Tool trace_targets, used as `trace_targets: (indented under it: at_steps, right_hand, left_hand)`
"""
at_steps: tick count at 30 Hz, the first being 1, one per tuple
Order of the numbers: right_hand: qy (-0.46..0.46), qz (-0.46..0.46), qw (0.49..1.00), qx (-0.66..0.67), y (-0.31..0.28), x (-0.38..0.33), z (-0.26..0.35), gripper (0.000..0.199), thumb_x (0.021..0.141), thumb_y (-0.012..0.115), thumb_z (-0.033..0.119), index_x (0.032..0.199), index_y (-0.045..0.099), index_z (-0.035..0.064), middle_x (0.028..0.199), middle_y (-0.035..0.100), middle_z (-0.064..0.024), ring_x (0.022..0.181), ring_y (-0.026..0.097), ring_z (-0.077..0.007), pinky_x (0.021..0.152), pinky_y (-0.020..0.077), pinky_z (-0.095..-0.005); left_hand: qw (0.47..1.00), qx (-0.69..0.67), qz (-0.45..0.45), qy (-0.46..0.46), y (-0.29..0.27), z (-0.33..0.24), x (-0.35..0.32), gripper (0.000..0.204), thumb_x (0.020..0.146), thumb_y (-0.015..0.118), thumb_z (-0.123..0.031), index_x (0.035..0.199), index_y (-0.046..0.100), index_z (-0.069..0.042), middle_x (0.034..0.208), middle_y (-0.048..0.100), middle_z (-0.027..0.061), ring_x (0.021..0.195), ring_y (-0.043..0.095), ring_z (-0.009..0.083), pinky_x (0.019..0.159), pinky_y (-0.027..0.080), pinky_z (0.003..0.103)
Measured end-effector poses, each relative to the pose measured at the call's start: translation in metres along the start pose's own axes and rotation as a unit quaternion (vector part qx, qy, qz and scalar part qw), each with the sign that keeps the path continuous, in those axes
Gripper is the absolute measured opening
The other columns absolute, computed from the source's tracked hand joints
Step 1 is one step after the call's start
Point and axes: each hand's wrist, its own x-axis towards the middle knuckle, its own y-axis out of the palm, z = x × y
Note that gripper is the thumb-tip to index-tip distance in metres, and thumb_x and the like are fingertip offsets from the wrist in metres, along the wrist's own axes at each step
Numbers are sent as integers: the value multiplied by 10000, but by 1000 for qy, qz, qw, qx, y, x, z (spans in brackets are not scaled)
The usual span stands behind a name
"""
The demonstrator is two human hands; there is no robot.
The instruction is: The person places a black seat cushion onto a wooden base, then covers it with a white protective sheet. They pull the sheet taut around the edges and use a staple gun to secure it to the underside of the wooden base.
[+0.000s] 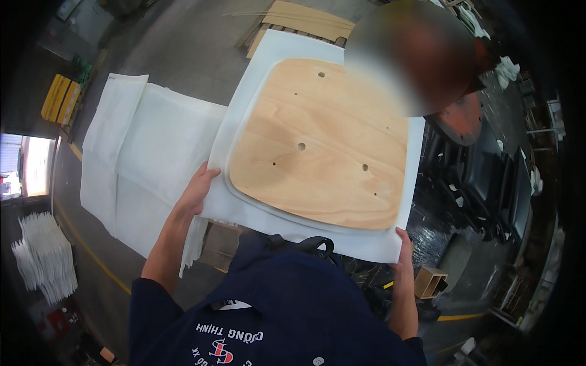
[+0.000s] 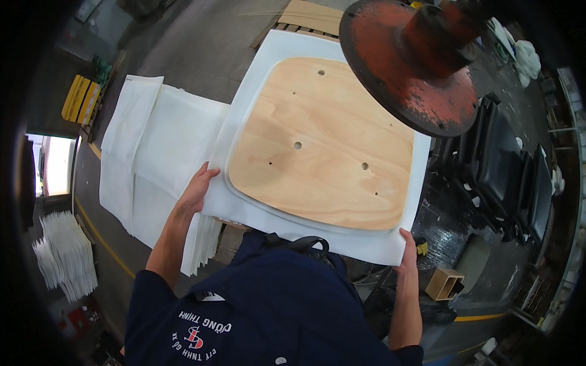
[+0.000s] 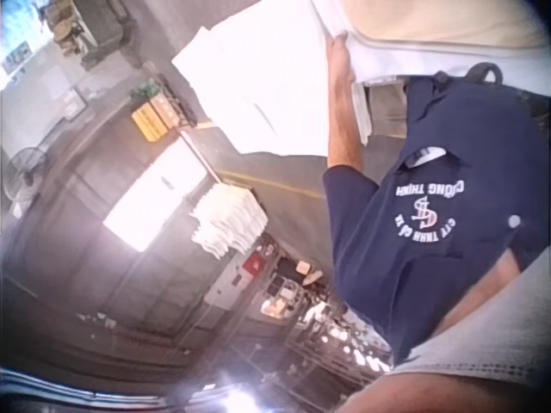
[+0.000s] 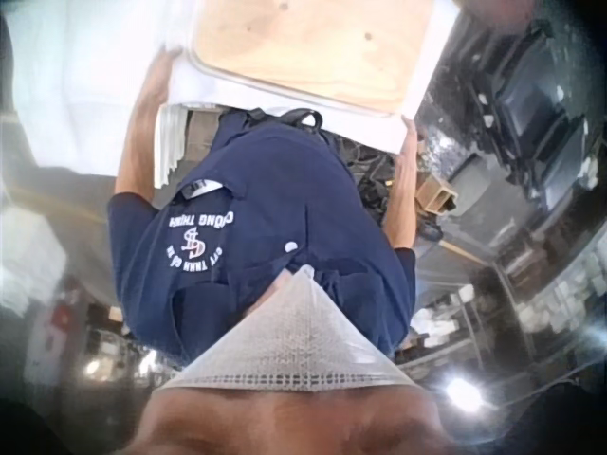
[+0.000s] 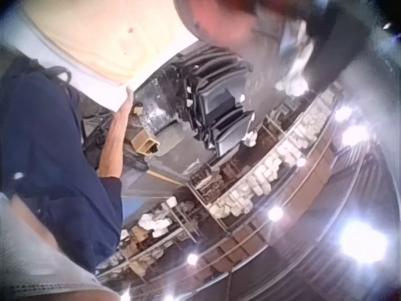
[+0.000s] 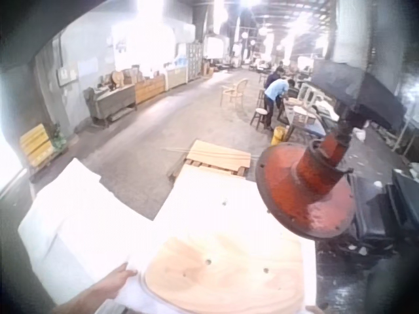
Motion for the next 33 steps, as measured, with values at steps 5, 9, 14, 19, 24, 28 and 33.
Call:
trace_targets:
  at_steps: [5,9,14,19,24,28,33]
  right_hand:
    - [-30,-24,999,4,16,2,-16,506,978,570,335,1356,539,1,1213,670,-156,1074,673,-296,926,560,-425]
    - [-101,-44,990,-89,11,5,-6,508,966,610,276,1392,496,22,1228,650,-147,1072,670,-271,912,565,-421]
    - [-134,9,969,-208,21,-14,21,463,973,573,78,1416,455,21,1255,635,-135,1088,661,-233,899,573,-372]
    - [-126,-4,943,-308,1,-35,25,314,1015,542,84,1295,587,-50,1097,705,-84,957,692,-151,830,573,-306]
    - [-53,-59,796,-600,-44,-39,50,401,985,612,146,1327,585,-61,1103,731,-165,996,713,-288,892,559,-361]
    - [-250,-149,635,-715,-59,4,86,495,980,626,218,1383,546,-56,1263,666,-254,1149,657,-395,1024,499,-397]
    - [-468,-195,564,-652,15,97,112,537,1006,587,264,1442,493,-35,1477,489,-274,1390,454,-411,1138,394,-428]
  left_hand:
    - [997,46,36,44,-11,19,12,516,1009,509,-134,1474,373,43,1391,557,202,1258,568,271,1049,476,389]
    - [993,88,58,61,-16,25,16,522,991,535,-118,1460,384,55,1360,574,209,1227,588,266,1025,492,389]
    - [985,152,60,46,-26,22,0,561,973,557,-109,1472,368,66,1325,593,218,1170,627,274,984,524,383]
    - [990,132,43,-28,-42,28,-24,576,968,583,-93,1493,375,22,1272,621,184,1114,664,265,931,573,404]
    - [970,231,-64,28,-60,27,-25,542,946,616,-110,1449,458,16,1263,622,193,1157,631,286,962,531,404]
    - [837,328,-218,379,-63,34,36,517,939,655,-186,1404,523,-3,1281,602,203,1197,586,320,1017,474,435]
    - [731,471,-242,431,28,-17,108,572,939,631,-268,1454,495,-58,1447,484,240,1392,389,434,1168,286,566]
